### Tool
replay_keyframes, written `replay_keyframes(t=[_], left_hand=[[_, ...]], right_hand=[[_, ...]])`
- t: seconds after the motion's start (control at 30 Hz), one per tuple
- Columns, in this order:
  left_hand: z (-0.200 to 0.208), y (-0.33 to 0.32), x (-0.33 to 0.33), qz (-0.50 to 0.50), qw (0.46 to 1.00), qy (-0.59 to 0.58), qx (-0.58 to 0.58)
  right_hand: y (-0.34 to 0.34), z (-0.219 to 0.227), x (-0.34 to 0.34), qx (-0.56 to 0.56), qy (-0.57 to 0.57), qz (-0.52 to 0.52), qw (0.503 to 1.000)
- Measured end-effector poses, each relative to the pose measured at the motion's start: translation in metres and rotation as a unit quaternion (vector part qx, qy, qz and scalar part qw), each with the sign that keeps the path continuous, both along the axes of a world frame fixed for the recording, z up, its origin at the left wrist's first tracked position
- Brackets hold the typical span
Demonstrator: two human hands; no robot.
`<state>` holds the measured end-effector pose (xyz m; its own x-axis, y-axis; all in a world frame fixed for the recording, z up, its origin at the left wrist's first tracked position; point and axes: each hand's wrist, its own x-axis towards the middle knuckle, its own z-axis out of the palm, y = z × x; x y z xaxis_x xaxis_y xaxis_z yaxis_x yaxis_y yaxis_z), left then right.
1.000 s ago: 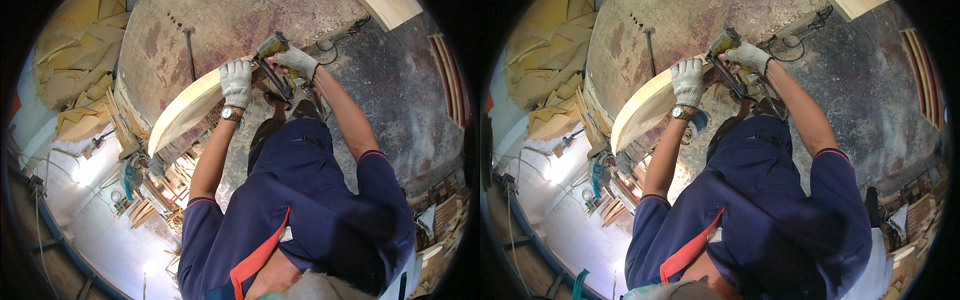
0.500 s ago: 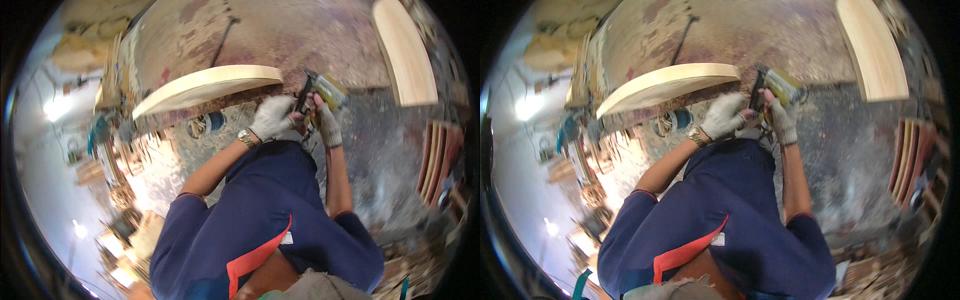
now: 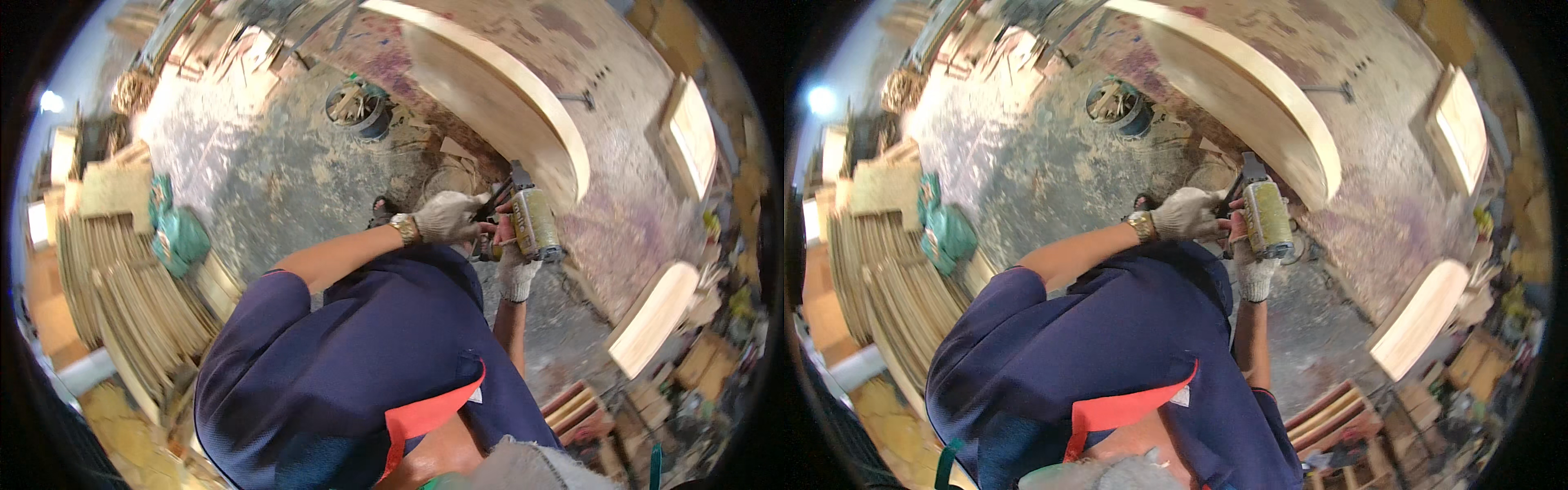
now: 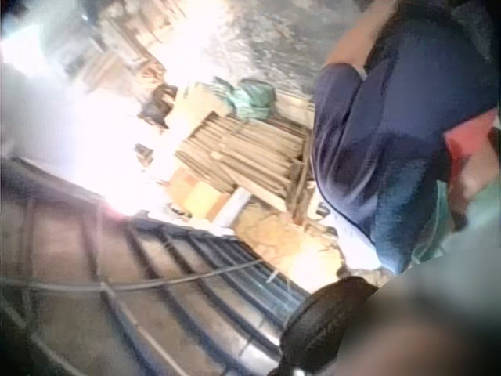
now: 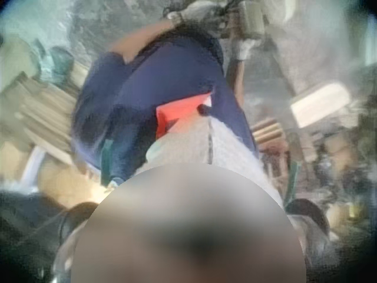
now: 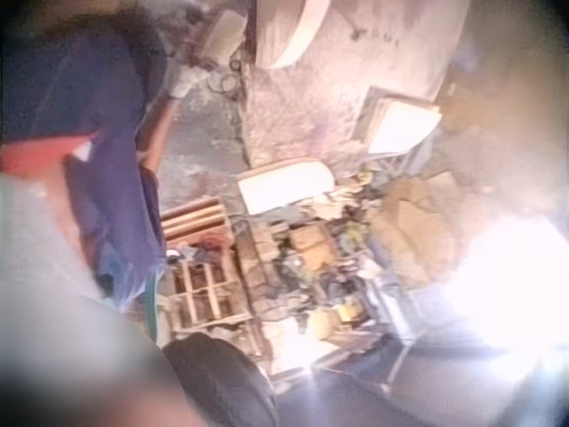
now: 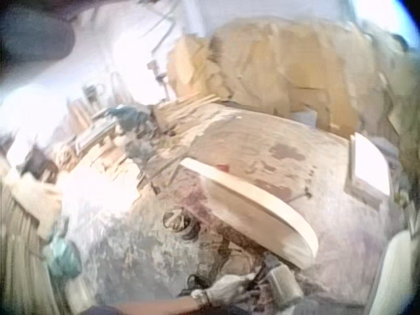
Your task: The person uses a pneumatic nail gun to attach curved wooden strips to larger wooden pieces on a workbench. They repeatedly position the strips, fire nails, and reposition the pieces to continue assembly.
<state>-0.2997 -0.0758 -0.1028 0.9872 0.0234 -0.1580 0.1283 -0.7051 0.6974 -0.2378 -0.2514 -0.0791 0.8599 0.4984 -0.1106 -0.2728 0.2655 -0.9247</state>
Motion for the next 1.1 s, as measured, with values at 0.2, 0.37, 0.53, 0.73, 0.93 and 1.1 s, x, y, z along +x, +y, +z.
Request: replay_keyframes(t=[0.2,0.37,0.53,0.73,0.93,1.1], left_hand=[[-0.029,0.118,-0.106,-0.001,0.998,0.020,0.061],[-0.028,0.186,-0.213,0.196,0.977,0.081,0.034],[-0.029,0.243,-0.266,0.269,0.950,0.157,0.016],[-0.042,0.299,-0.228,0.249,0.959,0.133,0.016],[-0.030,0.334,-0.162,0.196,0.974,0.096,0.062],[-0.027,0.359,-0.122,0.193,0.980,0.041,0.015]], right_hand=[[0.095,-0.012,-0.013,-0.188,-0.176,0.084,0.963],[0.166,-0.046,-0.035,-0.353,-0.239,0.058,0.903],[0.218,-0.050,-0.036,-0.415,-0.149,0.100,0.892],[0.275,-0.036,-0.005,-0.433,-0.164,0.085,0.882],[0.333,-0.030,0.046,-0.545,-0.072,0.166,0.819],[0.369,-0.077,0.083,-0.454,-0.341,0.152,0.809]])
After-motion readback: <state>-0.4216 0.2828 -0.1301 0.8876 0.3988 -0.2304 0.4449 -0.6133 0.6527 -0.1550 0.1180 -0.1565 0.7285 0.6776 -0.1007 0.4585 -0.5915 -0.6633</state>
